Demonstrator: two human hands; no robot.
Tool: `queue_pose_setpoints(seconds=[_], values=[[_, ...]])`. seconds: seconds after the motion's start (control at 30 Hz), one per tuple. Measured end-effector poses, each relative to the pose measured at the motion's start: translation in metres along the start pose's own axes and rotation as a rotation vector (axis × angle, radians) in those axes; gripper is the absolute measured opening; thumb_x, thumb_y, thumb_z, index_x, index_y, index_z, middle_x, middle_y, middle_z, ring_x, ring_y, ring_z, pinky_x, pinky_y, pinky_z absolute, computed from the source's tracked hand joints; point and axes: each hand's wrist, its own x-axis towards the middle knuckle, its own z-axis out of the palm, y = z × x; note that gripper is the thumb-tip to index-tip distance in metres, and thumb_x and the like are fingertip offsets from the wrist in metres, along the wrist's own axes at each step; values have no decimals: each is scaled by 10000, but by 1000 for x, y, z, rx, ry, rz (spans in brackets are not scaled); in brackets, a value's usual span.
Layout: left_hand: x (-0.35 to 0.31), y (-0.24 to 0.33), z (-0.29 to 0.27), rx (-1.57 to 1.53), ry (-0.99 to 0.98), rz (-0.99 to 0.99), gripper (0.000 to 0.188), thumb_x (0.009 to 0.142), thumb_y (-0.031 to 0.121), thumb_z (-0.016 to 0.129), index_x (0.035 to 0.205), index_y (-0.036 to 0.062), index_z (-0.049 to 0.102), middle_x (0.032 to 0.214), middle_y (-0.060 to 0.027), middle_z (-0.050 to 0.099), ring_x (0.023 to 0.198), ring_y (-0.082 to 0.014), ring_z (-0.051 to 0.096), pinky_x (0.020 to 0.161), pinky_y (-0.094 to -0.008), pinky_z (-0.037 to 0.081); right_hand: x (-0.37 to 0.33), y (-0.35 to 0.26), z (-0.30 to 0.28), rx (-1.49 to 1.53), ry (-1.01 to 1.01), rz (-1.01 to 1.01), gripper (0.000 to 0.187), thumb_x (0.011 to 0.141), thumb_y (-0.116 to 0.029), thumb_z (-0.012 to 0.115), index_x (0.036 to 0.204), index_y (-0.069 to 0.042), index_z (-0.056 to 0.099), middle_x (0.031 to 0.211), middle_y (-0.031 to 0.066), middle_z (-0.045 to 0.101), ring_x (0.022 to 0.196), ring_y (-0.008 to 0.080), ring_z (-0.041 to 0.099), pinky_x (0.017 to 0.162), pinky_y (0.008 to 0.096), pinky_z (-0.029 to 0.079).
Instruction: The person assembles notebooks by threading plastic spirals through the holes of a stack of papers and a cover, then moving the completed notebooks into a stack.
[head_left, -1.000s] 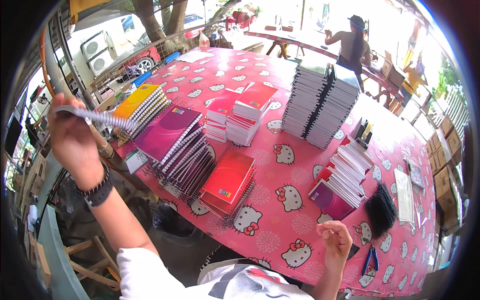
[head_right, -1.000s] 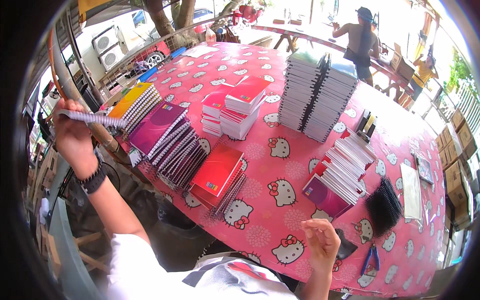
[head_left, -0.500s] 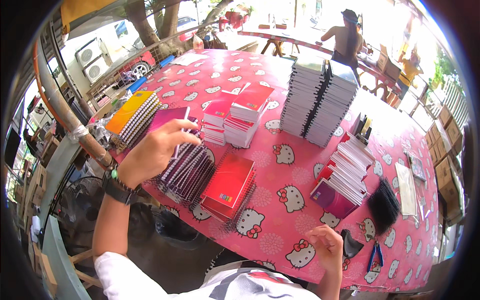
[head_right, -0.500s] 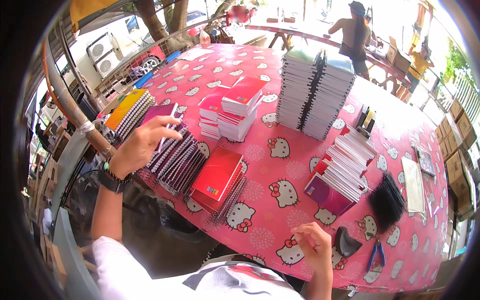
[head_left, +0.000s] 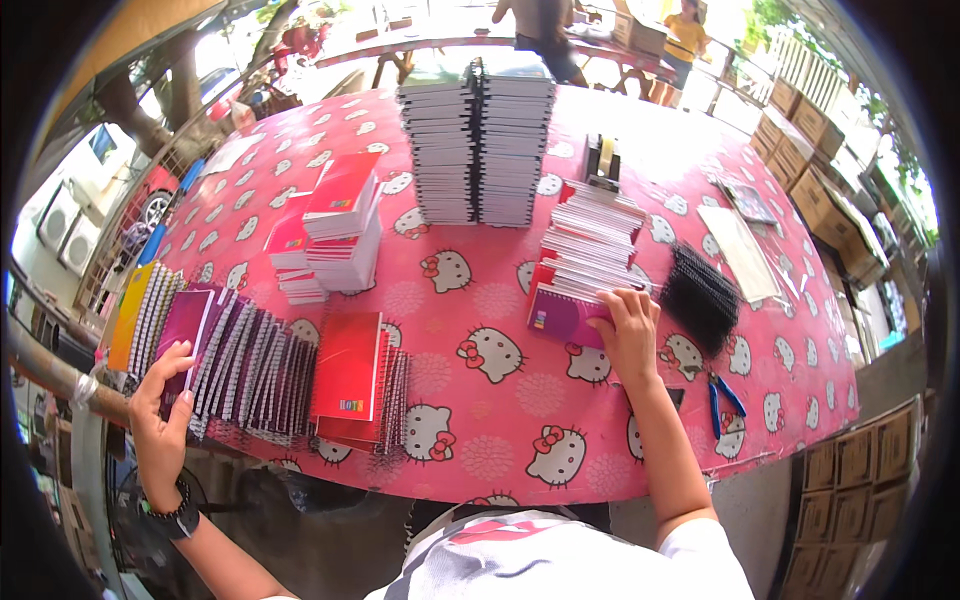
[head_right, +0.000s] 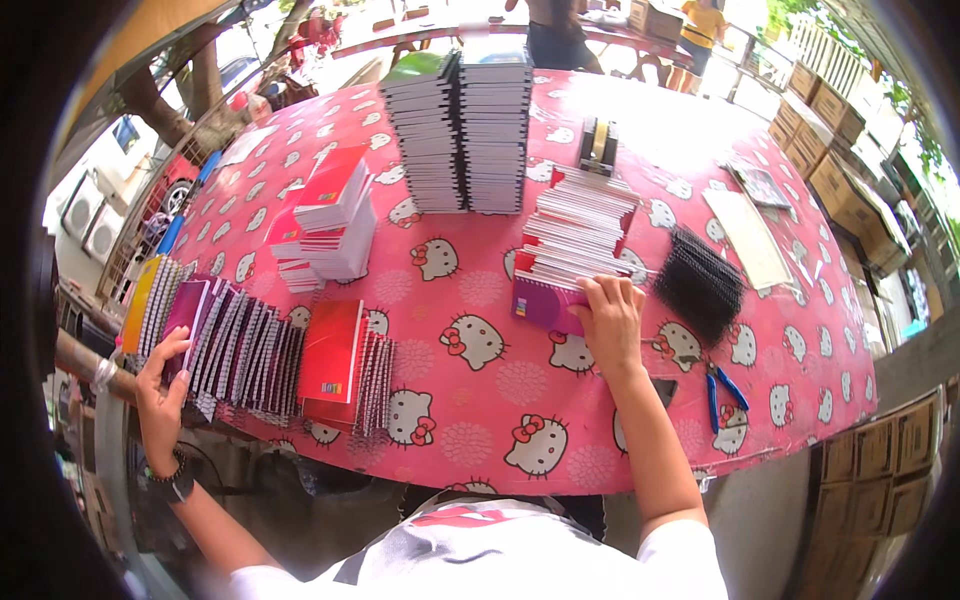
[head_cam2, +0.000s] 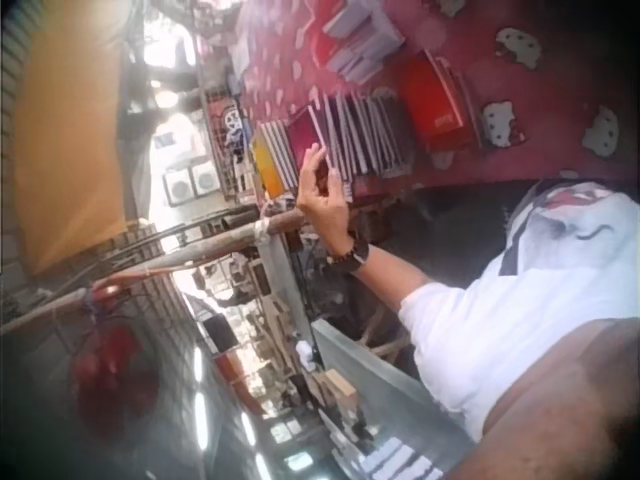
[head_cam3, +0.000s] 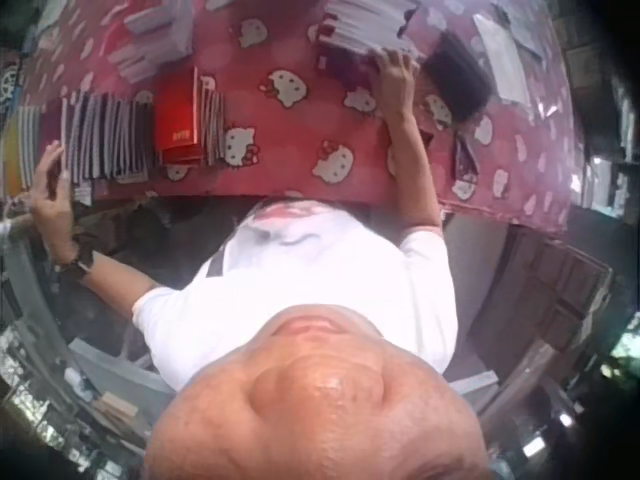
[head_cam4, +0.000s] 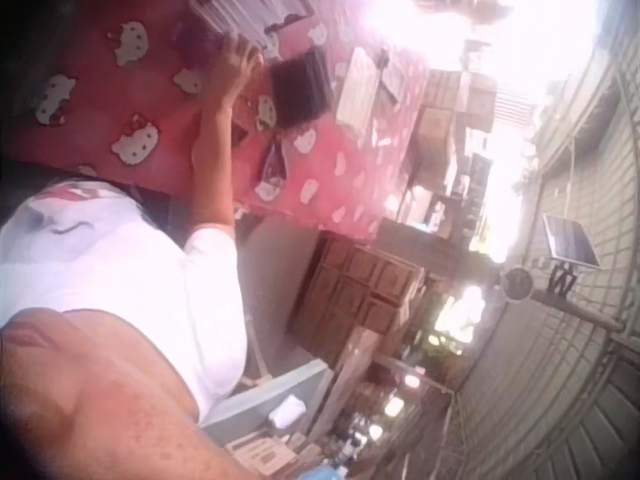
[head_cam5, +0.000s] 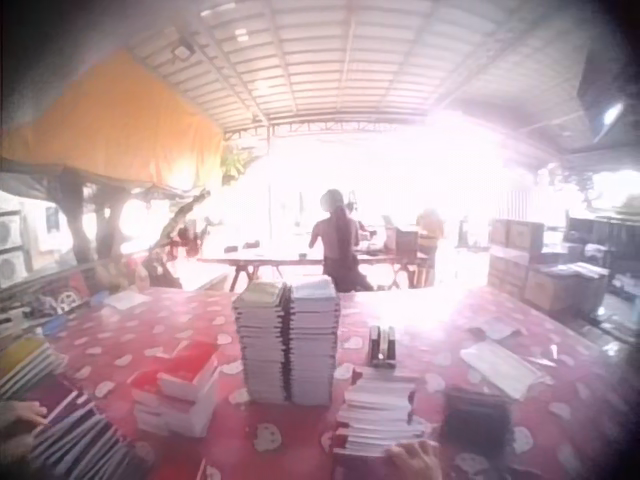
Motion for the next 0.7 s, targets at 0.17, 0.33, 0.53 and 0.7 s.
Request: queue_pose_setpoints(seconds=[0.17, 0.33, 0.53, 0.7], values=[[-14, 39, 23, 143, 372, 242, 344, 852, 66, 563, 1180, -36, 535, 1271, -187, 544, 1187, -301, 510, 1037, -410, 348, 0, -6, -13, 61, 146, -1, 264, 674, -58, 718, 908, -106, 608, 882, 48, 585, 893, 258, 547, 802, 385, 418], [-15, 117, 196, -645, 98, 323, 597, 713, 187, 781, 1208, 17, 496, 1255, -140, 493, 1194, -273, 464, 1041, -408, 361, -12, -60, -49, 482, -82, -65, 210, 617, 26, 678, 792, -69, 614, 783, 79, 605, 761, 286, 579, 657, 384, 487], [-31, 104, 315, -931, -322, 6, 532, 784, -72, 624, 1260, 41, 416, 1089, -84, 589, 1033, -154, 550, 927, -295, 436, -57, -78, -49, 842, -116, 169, 182, 753, 5, 698, 917, -47, 636, 837, 54, 632, 773, 173, 605, 654, 293, 494], [-44, 129, 343, -1212, -380, -189, 491, 818, -57, 598, 1256, 29, 394, 1113, -116, 559, 1058, -177, 532, 946, -324, 423, -85, -86, -17, 1153, 119, 599, 168, 857, -14, 647, 1016, -54, 611, 845, -13, 600, 720, 19, 525, 613, 175, 427]])
